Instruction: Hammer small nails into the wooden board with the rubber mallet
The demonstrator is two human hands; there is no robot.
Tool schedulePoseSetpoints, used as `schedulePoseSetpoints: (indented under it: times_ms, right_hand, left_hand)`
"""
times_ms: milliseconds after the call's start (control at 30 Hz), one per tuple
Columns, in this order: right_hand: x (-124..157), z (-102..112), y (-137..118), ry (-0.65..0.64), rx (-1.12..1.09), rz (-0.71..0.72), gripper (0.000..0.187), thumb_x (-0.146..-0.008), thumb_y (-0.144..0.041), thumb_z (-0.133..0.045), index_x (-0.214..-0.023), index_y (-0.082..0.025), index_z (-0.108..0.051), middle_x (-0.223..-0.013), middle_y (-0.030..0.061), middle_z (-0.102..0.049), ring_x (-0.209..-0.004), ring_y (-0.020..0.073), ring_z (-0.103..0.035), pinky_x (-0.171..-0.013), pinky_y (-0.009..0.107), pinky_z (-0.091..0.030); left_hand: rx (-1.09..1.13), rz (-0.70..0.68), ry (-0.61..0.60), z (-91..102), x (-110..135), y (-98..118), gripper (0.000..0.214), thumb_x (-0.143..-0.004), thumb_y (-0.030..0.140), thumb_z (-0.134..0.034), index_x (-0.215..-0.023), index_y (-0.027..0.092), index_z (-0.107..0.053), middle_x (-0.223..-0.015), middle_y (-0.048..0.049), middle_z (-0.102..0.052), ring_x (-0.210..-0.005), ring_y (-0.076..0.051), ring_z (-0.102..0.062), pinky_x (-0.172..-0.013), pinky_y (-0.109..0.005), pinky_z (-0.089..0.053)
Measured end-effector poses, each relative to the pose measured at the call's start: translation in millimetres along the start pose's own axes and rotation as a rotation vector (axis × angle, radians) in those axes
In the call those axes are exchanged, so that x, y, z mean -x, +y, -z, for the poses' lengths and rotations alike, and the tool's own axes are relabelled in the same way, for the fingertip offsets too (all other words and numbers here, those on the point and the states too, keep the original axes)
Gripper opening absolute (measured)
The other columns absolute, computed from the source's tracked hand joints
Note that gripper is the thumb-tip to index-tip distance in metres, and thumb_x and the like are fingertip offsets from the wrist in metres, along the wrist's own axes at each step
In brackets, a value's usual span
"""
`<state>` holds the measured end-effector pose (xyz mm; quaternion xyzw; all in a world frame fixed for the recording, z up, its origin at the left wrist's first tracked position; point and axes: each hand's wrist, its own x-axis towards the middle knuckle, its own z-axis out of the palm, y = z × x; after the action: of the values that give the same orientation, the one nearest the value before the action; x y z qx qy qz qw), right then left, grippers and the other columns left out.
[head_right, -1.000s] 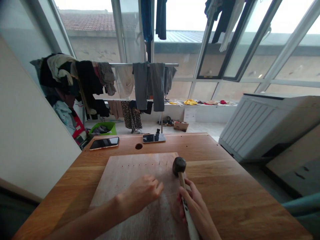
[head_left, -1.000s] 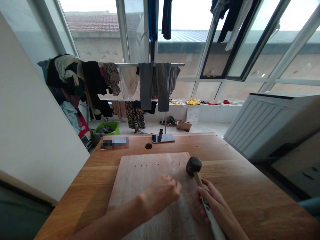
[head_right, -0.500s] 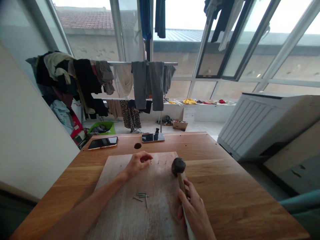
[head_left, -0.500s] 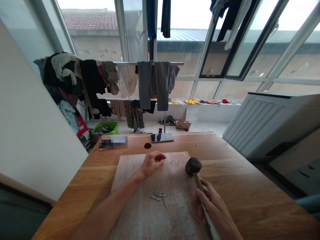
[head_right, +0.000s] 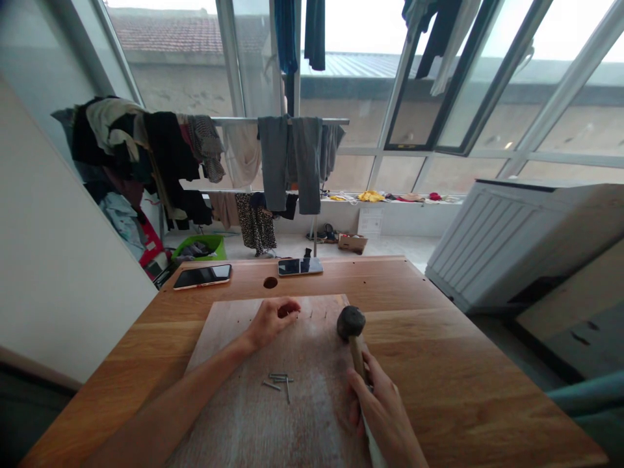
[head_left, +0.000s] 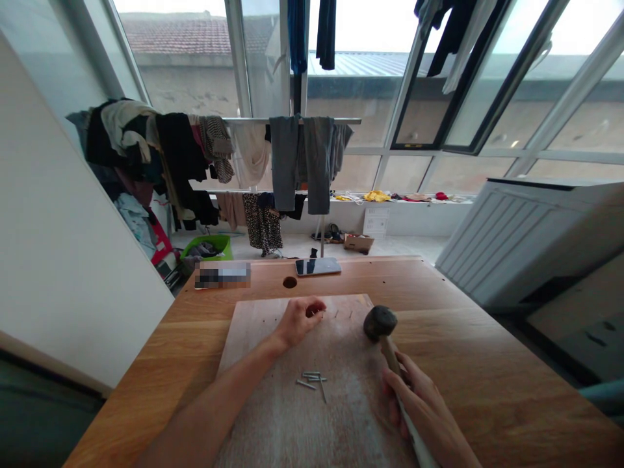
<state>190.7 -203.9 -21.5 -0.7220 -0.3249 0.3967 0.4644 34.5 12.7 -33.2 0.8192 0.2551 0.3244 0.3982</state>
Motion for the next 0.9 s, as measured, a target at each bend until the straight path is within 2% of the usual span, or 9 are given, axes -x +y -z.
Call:
schedulePoseSetpoints:
  times_ms: [100, 200, 267, 367, 533, 667, 900]
  right_hand:
    - [0.5, 0.5, -1.1, -0.012, -0.070, 0.016, 0.053, -0.076, -0.057, -0.059, -0.115, -0.022, -0.049, -0.051, -0.0080, -0.057, -0.032, 0.0118, -0.047, -0.030, 0.022, -0.036]
    - [2.5, 0.0, -2.5, -0.026, -0.065, 0.023, 0.055, -0.081, -0.058, -0.054, -0.119, -0.020, -0.049, -0.041, -0.0096, -0.050, -0.030, 0.0113, -0.042, -0.031, 0.022, -0.034]
    - [4.1, -1.7, -5.9, -0.004, -0.072, 0.033, 0.051, -0.081, -0.060, -0.054, -0.114, -0.021, -0.053, -0.043, -0.0087, -0.051, -0.031, 0.0110, -0.043, -0.032, 0.022, -0.034]
    - [5.4, -7.5, -18.3, 0.013, -0.085, 0.110, 0.040, -0.080, -0.061, -0.057, -0.094, -0.023, -0.058, -0.050, -0.0078, -0.050, -0.034, 0.0089, -0.043, -0.033, 0.022, -0.033]
    - [1.2, -27.0, -48.1, -0.073, -0.042, 0.226, 0.036, -0.086, -0.058, -0.051, -0.077, -0.023, -0.050, -0.050, -0.0088, -0.044, -0.035, 0.0068, -0.041, -0.034, 0.019, -0.036]
    - [-5.9, -44.7, -60.1, -0.134, -0.086, 0.233, 0.034, -0.087, -0.055, -0.050, -0.078, -0.022, -0.048, -0.058, -0.0087, -0.046, -0.035, 0.0052, -0.042, -0.032, 0.018, -0.036]
    - [-12.1, -58.8, -56.6, -0.147, -0.091, 0.253, 0.028, -0.089, -0.050, -0.048, -0.083, -0.022, -0.048, -0.062, -0.0092, -0.048, -0.035, 0.0046, -0.043, -0.031, 0.017, -0.036]
  left_hand:
    - [0.019, 0.015, 0.007, -1.1, 1.0, 0.8, 0.011, -0.081, 0.019, -0.062, -0.087, 0.016, -0.071, -0.078, -0.0020, -0.071, -0.071, -0.013, -0.064, -0.068, -0.022, -0.049]
    - [0.016, 0.032, 0.034, -1.7, 1.9, 1.0, 0.011, -0.081, 0.017, -0.062, -0.088, 0.016, -0.070, -0.077, -0.0019, -0.071, -0.070, -0.014, -0.065, -0.067, -0.022, -0.049]
    - [-0.008, 0.025, 0.026, -1.6, 2.4, 1.2, 0.009, -0.080, 0.016, -0.063, -0.086, 0.016, -0.070, -0.075, -0.0016, -0.071, -0.069, -0.014, -0.064, -0.066, -0.022, -0.049]
    - [-0.036, 0.009, 0.002, -1.1, 2.7, 2.2, 0.009, -0.079, 0.014, -0.063, -0.085, 0.016, -0.069, -0.075, -0.0018, -0.070, -0.069, -0.014, -0.065, -0.065, -0.023, -0.049]
    - [-0.008, 0.056, 0.013, -2.4, 2.3, 1.5, 0.019, -0.077, 0.013, -0.065, -0.095, 0.016, -0.069, -0.079, -0.0020, -0.073, -0.071, -0.015, -0.066, -0.068, -0.023, -0.050]
    - [0.039, 0.044, 0.017, -5.0, 1.5, -1.7, 0.022, -0.077, 0.013, -0.064, -0.099, 0.015, -0.068, -0.077, -0.0010, -0.072, -0.067, -0.013, -0.064, -0.063, -0.022, -0.047]
    - [0.066, -0.020, 0.021, -3.1, 1.9, 2.0, 0.025, -0.076, 0.009, -0.063, -0.099, 0.015, -0.070, -0.070, 0.0020, -0.067, -0.061, -0.011, -0.058, -0.059, -0.020, -0.043]
